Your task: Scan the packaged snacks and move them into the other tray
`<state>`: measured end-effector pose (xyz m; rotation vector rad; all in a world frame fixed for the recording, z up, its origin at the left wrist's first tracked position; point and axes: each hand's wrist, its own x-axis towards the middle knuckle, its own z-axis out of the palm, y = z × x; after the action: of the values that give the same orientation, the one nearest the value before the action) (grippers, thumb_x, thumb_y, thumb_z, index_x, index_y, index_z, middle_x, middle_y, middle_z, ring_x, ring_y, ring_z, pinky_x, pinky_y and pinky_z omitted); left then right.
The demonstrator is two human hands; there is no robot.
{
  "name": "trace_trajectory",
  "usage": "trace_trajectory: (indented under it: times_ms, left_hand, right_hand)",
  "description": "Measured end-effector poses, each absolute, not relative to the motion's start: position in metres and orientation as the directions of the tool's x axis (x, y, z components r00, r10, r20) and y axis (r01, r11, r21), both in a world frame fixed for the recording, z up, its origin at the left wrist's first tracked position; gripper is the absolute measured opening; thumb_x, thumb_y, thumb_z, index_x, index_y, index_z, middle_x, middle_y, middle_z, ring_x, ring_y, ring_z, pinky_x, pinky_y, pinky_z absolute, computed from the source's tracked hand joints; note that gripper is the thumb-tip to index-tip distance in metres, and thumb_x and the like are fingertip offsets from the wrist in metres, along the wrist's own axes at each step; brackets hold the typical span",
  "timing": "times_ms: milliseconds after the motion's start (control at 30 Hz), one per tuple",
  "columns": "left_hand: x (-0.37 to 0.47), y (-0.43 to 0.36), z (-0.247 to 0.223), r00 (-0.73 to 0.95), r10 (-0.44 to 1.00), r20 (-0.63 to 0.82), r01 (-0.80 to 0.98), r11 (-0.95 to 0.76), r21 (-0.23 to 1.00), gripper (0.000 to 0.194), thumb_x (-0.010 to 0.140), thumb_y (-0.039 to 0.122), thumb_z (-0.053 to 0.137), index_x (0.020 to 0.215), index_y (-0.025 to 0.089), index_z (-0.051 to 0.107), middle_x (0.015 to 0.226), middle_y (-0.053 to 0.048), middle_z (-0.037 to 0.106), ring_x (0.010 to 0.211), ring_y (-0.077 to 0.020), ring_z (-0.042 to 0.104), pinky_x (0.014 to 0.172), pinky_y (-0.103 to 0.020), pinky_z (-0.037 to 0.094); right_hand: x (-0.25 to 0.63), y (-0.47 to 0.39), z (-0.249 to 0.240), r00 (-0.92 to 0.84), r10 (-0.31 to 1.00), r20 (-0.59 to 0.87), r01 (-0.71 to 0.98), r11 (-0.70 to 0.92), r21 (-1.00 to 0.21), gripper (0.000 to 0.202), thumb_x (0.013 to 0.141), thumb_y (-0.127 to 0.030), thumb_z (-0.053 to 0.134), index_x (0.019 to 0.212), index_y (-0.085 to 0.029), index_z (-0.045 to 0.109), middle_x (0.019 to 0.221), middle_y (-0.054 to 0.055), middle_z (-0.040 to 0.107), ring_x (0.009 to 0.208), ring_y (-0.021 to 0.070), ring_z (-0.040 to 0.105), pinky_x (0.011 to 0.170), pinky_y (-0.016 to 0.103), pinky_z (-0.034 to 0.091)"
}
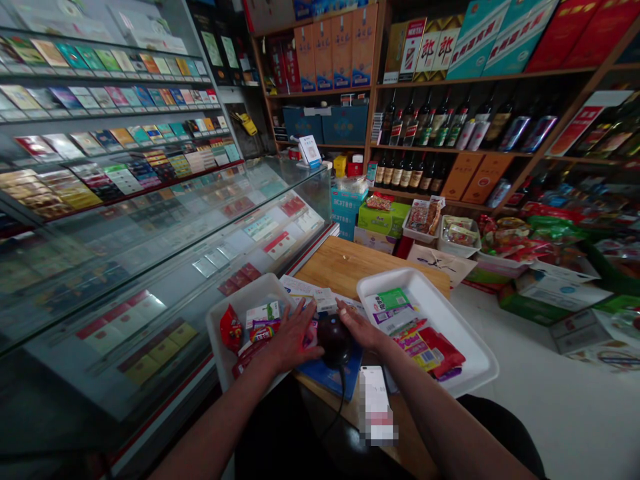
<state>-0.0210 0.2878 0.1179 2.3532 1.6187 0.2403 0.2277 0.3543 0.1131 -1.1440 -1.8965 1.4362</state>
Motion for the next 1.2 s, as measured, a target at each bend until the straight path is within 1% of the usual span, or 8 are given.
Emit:
trace_trajectory:
  times_ms: [100,200,367,500,667,833,967,1200]
  left_hand:
    - [-0.021,0.285,0.119,0.356,0.934,0.011,0.886,-0.341,0.313,0.115,0.083,0.072,0.062,0.164,0.021,-0.001,0.170,-0.015,0.015,0.159,-0.0332,0.003,0.126,-0.059,-0.001]
    - [-0.022,0.281,0.124,0.341,0.938,0.052,0.888,-0.340,0.308,0.117,0.082,0.070,0.064,0.164,0.021,-0.004,0.171,-0.015,0.014,0.159,-0.0337,0.004,0.126,-0.059,0.001]
    - [-0.030,0.266,0.133,0.312,0.937,0.160,0.893,-0.347,0.288,0.118,0.085,0.073,0.058,0.163,0.020,-0.013,0.170,-0.018,0.010,0.158,-0.0355,0.005,0.125,-0.062,0.003]
    - [-0.040,0.246,0.137,0.262,0.940,0.220,0.906,-0.319,0.280,0.117,0.086,0.075,0.055,0.163,0.020,-0.014,0.170,-0.019,0.009,0.157,-0.0377,0.009,0.125,-0.063,0.006]
    - [-0.054,0.216,0.132,0.209,0.945,0.251,0.931,-0.271,0.243,0.113,0.088,0.070,0.055,0.162,0.022,-0.014,0.170,-0.017,0.012,0.157,-0.0374,0.012,0.125,-0.063,0.007]
    - [-0.071,0.192,0.125,0.191,0.944,0.268,0.953,-0.245,0.181,0.116,0.086,0.069,0.059,0.163,0.019,-0.011,0.170,-0.017,0.017,0.157,-0.0381,0.013,0.125,-0.063,0.009]
    - [-0.077,0.177,0.119,0.207,0.947,0.247,0.958,-0.248,0.146,0.110,0.088,0.063,0.060,0.164,0.021,-0.008,0.168,-0.015,0.023,0.156,-0.0390,0.017,0.124,-0.065,0.011]
    - [-0.061,0.165,0.119,0.205,0.944,0.258,0.949,-0.256,0.183,0.097,0.094,0.054,0.057,0.164,0.024,-0.004,0.168,-0.014,0.025,0.156,-0.0372,0.017,0.122,-0.065,0.019]
  right_hand:
    - [0.228,0.357,0.118,-0.581,0.808,-0.101,0.338,0.126,-0.933,0.088,0.095,-0.080,0.025,0.160,-0.021,0.032,0.168,0.008,0.026,0.157,0.0222,0.016,0.129,0.044,0.009]
    - [0.225,0.360,0.126,-0.616,0.785,-0.065,0.364,0.210,-0.907,0.086,0.096,-0.078,0.023,0.162,-0.023,0.029,0.169,0.006,0.024,0.158,0.0223,0.013,0.129,0.045,0.009]
    - [0.214,0.354,0.149,-0.655,0.754,-0.046,0.480,0.368,-0.796,0.080,0.098,-0.076,0.023,0.163,-0.030,0.022,0.171,0.005,0.017,0.158,0.0279,0.006,0.128,0.053,0.007]
    - [0.200,0.340,0.175,-0.642,0.763,-0.077,0.586,0.424,-0.691,0.079,0.097,-0.076,0.029,0.162,-0.031,0.026,0.172,0.009,0.010,0.158,0.0352,0.004,0.124,0.061,0.006]
    - [0.180,0.321,0.193,-0.686,0.725,-0.067,0.620,0.533,-0.575,0.080,0.095,-0.075,0.039,0.161,-0.030,0.032,0.172,0.011,0.007,0.157,0.0389,0.000,0.123,0.063,0.002]
    - [0.158,0.302,0.191,-0.714,0.697,-0.069,0.636,0.605,-0.479,0.081,0.093,-0.075,0.042,0.160,-0.029,0.033,0.171,0.012,0.011,0.156,0.0407,-0.001,0.121,0.065,-0.002]
    - [0.144,0.284,0.185,-0.715,0.698,-0.036,0.646,0.641,-0.415,0.079,0.096,-0.072,0.038,0.158,-0.024,0.038,0.169,0.014,0.019,0.156,0.0414,0.002,0.120,0.067,-0.005]
    - [0.151,0.266,0.196,-0.686,0.726,0.045,0.648,0.637,-0.417,0.080,0.094,-0.073,0.042,0.155,-0.022,0.042,0.168,0.015,0.024,0.156,0.0424,0.006,0.121,0.068,0.003]
